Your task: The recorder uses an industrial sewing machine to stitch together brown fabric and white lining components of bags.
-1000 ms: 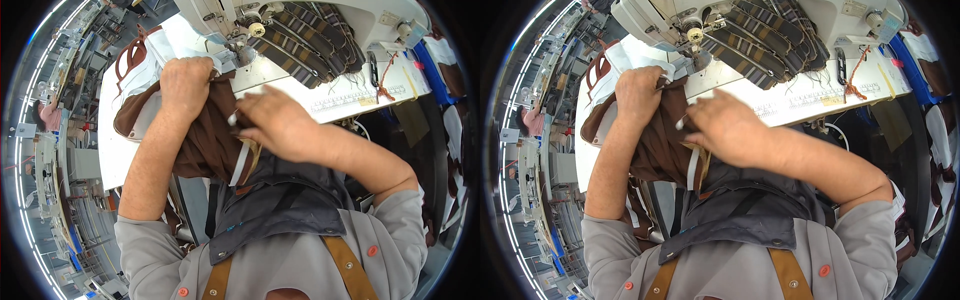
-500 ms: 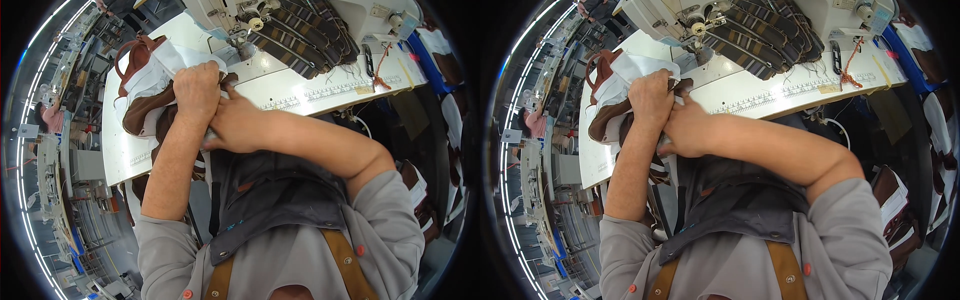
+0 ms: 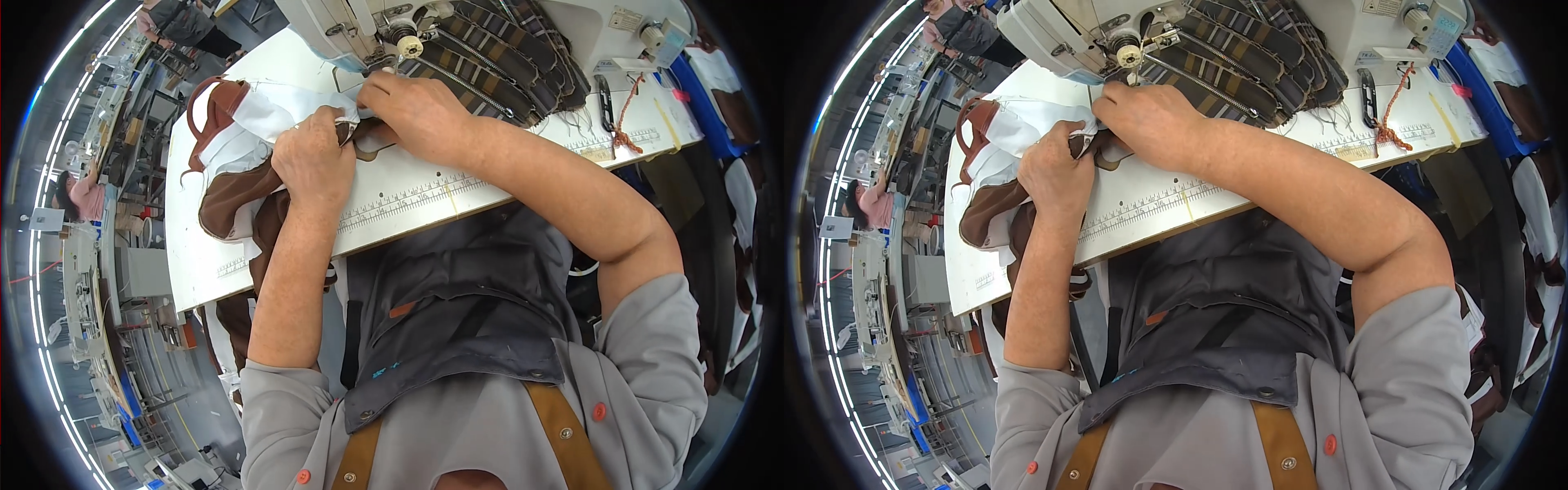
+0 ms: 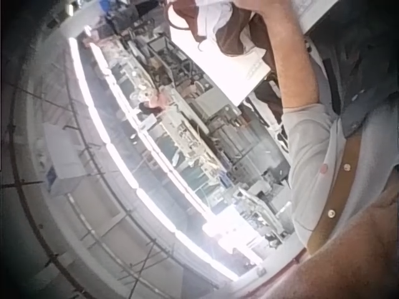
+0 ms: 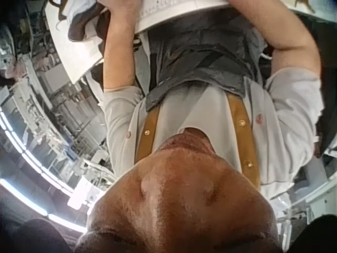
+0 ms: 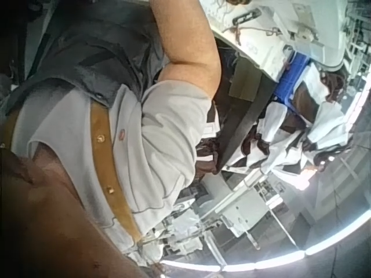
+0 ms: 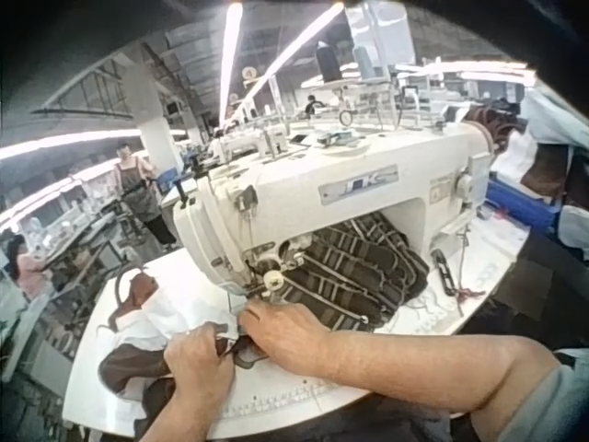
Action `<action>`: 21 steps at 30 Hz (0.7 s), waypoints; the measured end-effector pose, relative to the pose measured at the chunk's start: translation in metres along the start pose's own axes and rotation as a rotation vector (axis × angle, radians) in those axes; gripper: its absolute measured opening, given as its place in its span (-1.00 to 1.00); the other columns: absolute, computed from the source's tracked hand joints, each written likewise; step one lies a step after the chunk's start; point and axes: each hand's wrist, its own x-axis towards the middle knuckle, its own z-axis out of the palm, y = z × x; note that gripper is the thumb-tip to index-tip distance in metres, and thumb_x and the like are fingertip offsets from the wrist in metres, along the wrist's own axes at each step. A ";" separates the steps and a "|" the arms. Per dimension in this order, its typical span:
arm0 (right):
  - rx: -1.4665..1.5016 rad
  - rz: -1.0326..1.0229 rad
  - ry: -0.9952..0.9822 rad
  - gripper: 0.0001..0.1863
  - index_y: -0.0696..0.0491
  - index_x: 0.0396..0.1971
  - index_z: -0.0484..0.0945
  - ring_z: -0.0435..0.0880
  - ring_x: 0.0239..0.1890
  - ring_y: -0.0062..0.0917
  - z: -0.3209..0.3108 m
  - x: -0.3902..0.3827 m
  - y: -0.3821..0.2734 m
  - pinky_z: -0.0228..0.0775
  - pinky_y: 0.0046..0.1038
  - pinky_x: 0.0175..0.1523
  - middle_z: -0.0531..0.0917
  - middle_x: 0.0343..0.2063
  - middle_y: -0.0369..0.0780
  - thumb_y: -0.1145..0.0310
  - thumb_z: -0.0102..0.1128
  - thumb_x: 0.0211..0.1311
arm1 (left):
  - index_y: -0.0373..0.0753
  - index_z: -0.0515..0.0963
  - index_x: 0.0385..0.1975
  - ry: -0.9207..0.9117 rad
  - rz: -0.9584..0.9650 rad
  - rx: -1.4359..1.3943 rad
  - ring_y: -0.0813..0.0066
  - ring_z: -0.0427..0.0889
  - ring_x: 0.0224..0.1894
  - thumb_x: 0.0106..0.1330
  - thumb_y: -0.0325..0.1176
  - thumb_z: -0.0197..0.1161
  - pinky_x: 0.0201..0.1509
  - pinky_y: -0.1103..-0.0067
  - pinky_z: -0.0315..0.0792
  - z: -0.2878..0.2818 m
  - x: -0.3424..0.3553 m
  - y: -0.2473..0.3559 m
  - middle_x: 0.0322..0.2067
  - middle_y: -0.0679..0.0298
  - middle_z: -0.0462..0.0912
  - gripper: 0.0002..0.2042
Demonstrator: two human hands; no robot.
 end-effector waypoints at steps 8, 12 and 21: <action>-0.206 -0.321 -0.054 -0.89 0.00 -0.45 0.61 0.68 -0.36 -0.45 0.000 -0.002 0.022 0.48 -0.36 -0.34 0.61 -0.54 -0.36 0.35 0.21 -0.02 | -0.19 0.64 -0.26 -0.005 0.148 -0.003 0.11 0.62 -0.47 -0.02 -0.50 0.38 -0.32 0.29 0.42 0.000 -0.013 0.004 -0.42 0.22 0.68 -0.73; -0.313 -0.601 -0.092 -0.89 -0.01 -0.50 0.60 0.63 -0.43 -0.54 -0.009 -0.006 0.037 0.41 -0.45 -0.36 0.58 -0.56 -0.38 0.35 0.22 -0.11 | -0.31 0.62 -0.22 -0.162 0.270 0.071 0.16 0.62 -0.46 0.05 -0.56 0.29 -0.37 0.35 0.46 -0.001 -0.018 0.020 -0.25 0.13 0.67 -0.75; -0.341 -0.632 -0.058 -0.88 -0.01 -0.48 0.65 0.60 -0.36 -0.59 -0.015 -0.004 0.054 0.39 -0.51 -0.33 0.60 -0.53 -0.41 0.34 0.22 -0.08 | -0.32 0.50 -0.43 -0.190 0.414 0.060 0.26 0.65 -0.40 0.02 -0.53 0.23 -0.34 0.44 0.53 0.009 -0.001 0.020 -0.13 0.04 0.69 -0.89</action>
